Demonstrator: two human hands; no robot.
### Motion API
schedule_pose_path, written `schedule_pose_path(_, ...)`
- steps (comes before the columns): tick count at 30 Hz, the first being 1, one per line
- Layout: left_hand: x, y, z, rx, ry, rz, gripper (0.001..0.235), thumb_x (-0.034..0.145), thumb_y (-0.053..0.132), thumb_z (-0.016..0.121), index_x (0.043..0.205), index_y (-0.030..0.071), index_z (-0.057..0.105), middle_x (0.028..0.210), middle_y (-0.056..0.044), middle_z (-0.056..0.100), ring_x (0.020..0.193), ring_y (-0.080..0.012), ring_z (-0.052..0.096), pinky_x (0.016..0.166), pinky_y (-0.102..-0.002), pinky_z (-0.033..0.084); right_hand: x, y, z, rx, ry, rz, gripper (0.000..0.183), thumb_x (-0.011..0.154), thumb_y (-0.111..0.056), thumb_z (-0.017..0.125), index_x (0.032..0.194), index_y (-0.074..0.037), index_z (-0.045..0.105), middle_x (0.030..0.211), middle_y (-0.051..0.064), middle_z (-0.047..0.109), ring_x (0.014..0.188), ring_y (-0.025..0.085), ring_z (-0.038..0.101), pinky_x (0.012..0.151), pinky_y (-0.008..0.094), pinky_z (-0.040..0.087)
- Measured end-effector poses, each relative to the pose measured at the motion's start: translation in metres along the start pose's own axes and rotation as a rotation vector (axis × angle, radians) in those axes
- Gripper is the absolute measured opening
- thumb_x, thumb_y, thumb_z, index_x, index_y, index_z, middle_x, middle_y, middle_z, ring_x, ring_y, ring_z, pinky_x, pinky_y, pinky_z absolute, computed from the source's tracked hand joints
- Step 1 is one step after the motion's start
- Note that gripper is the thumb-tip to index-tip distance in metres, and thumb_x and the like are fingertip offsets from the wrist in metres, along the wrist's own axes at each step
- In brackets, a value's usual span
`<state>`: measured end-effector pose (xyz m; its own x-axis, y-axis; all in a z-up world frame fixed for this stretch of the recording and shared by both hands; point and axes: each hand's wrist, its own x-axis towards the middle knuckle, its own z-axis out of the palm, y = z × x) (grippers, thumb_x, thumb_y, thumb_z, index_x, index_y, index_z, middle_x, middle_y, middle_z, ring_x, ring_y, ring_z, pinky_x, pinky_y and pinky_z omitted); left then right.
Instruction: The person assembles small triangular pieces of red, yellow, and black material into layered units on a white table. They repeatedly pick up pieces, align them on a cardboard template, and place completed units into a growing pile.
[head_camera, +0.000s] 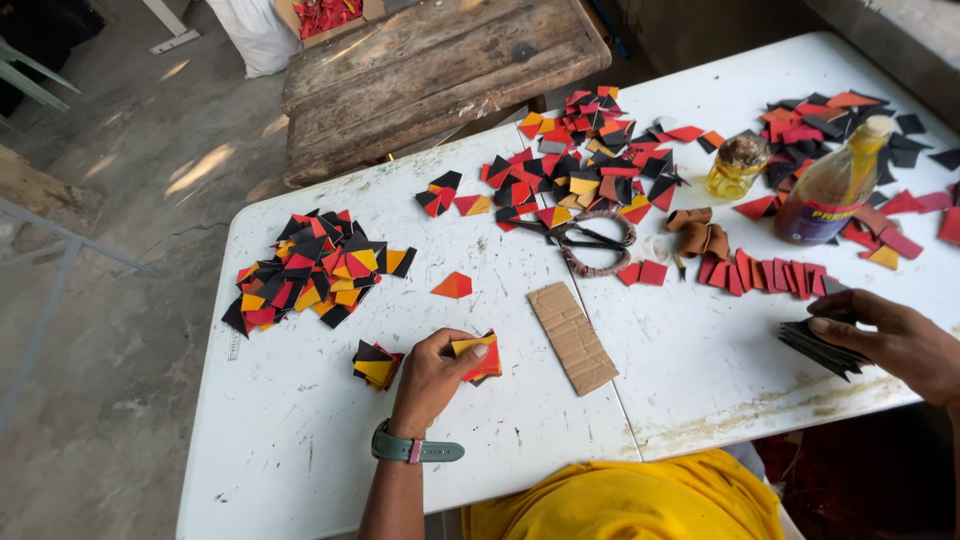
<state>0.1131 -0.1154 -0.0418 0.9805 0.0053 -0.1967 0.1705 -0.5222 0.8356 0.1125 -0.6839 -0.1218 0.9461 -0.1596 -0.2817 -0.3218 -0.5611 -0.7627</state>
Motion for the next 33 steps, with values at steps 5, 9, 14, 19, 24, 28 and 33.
schedule_pose_path(5, -0.003, -0.010, -0.005, 0.225, 0.218, 0.289, 0.052, 0.084, 0.046, 0.078, 0.110, 0.001, 0.074, 0.097, -0.016, 0.074, 0.086, -0.0246, 0.069, 0.072, -0.036, 0.055, -0.013, -0.030, 0.008, -0.109, 0.000, 0.133, 0.051, 0.089, -0.038, 0.073, 0.131, -0.010, 0.070, 0.111, 0.015, 0.072, 0.096, 0.028, 0.071, 0.085, 0.044, 0.057)
schedule_pose_path(9, -0.006, -0.021, -0.003, 0.080, 0.198, 0.145, 0.049, 0.086, 0.045, 0.072, 0.110, 0.003, 0.074, 0.097, -0.012, 0.076, 0.082, -0.0241, 0.073, 0.073, -0.036, 0.058, -0.010, -0.029, 0.002, -0.368, 0.009, 0.184, 0.055, 0.090, -0.043, 0.071, 0.138, -0.016, 0.068, 0.112, 0.013, 0.077, 0.100, 0.028, 0.075, 0.088, 0.043, 0.060)
schedule_pose_path(14, -0.003, -0.021, -0.007, 0.028, 0.199, 0.059, 0.045, 0.101, 0.044, 0.057, 0.116, 0.004, 0.073, 0.094, -0.015, 0.076, 0.088, -0.0249, 0.071, 0.081, -0.035, 0.054, 0.005, 0.002, -0.008, -0.138, 0.036, -0.011, 0.062, 0.088, -0.043, 0.073, 0.139, -0.008, 0.067, 0.120, 0.017, 0.078, 0.109, 0.028, 0.072, 0.095, 0.042, 0.055)
schedule_pose_path(19, -0.015, -0.020, -0.002, 0.222, 0.270, 0.251, 0.036, 0.093, 0.033, 0.070, 0.116, 0.005, 0.072, 0.115, -0.015, 0.071, 0.103, -0.0294, 0.068, 0.088, -0.039, 0.053, 0.016, 0.023, -0.009, -0.236, 0.144, -0.126, 0.060, 0.098, -0.041, 0.068, 0.142, -0.001, 0.065, 0.122, 0.024, 0.072, 0.111, 0.031, 0.068, 0.091, 0.042, 0.054)
schedule_pose_path(24, -0.023, -0.018, 0.010, 0.349, 0.422, 0.374, 0.030, 0.084, 0.023, 0.080, 0.110, 0.008, 0.074, 0.114, -0.015, 0.068, 0.102, -0.0342, 0.067, 0.087, -0.042, 0.054, -0.020, 0.017, -0.005, -0.275, 0.553, -0.336, 0.051, 0.092, -0.031, 0.072, 0.134, -0.005, 0.067, 0.122, 0.019, 0.071, 0.110, 0.030, 0.068, 0.089, 0.040, 0.055)
schedule_pose_path(28, -0.027, -0.016, 0.026, 0.333, 0.506, 0.478, 0.020, 0.085, 0.013, 0.076, 0.102, 0.005, 0.067, 0.107, -0.017, 0.068, 0.097, -0.0376, 0.066, 0.082, -0.045, 0.053, -0.040, -0.038, 0.054, -0.161, 0.633, -0.485, 0.045, 0.087, -0.023, 0.075, 0.129, -0.008, 0.068, 0.122, 0.015, 0.069, 0.109, 0.028, 0.068, 0.088, 0.038, 0.055)
schedule_pose_path(33, -0.025, -0.015, 0.030, 0.321, 0.413, 0.414, 0.017, 0.093, 0.010, 0.071, 0.098, 0.004, 0.056, 0.095, -0.016, 0.068, 0.091, -0.0380, 0.067, 0.076, -0.047, 0.053, -0.080, -0.124, 0.124, -0.089, 0.227, -0.711, 0.042, 0.081, -0.013, 0.079, 0.122, -0.012, 0.070, 0.122, 0.011, 0.068, 0.108, 0.026, 0.068, 0.086, 0.035, 0.056)
